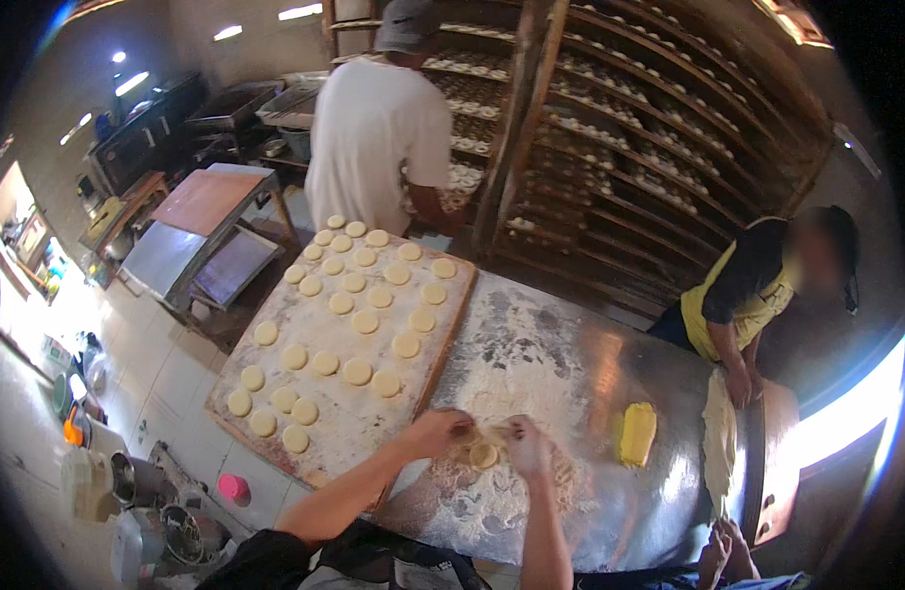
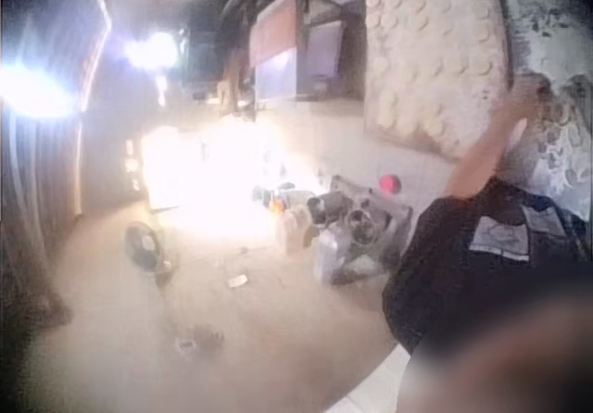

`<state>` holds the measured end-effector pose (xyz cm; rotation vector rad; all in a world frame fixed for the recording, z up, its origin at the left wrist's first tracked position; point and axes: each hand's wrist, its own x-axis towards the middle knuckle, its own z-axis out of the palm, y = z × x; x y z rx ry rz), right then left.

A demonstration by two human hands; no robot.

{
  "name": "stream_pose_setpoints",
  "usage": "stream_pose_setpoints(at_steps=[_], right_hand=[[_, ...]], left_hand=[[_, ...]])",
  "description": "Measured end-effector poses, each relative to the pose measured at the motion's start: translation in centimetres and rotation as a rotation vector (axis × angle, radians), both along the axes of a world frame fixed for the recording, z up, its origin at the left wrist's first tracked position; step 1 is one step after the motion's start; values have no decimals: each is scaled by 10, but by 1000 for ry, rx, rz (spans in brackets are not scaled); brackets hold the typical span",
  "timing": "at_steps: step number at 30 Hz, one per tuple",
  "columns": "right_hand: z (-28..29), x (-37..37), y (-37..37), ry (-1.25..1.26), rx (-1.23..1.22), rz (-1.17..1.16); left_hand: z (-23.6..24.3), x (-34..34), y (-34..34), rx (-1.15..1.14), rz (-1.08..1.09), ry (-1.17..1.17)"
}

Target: The person shapes small dough pieces into rings by hand and places them on a wooden board. A coworker also shapes dough and loads trays onto a rack in the background.

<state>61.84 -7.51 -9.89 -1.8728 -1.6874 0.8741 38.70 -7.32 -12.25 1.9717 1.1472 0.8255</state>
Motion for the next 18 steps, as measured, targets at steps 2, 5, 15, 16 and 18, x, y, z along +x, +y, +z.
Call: stream_pose_setpoints(at_steps=[2,5,15,16,18], right_hand=[[-4,16,11,-329,120,84],[-13,-1,14,-575,464,-49],[-8,-297,-32,-208,436,683],[-8,-312,-37,-239,517,687],[-10,-329,-44,-255,405,851]], left_hand=[[3,22,3,232,138,102],[20,8,-22,320,470,231],[28,-177,-158,-132,1142,730],[23,-178,-161,-156,1111,721],[15,-181,-162,-36,1017,711]])
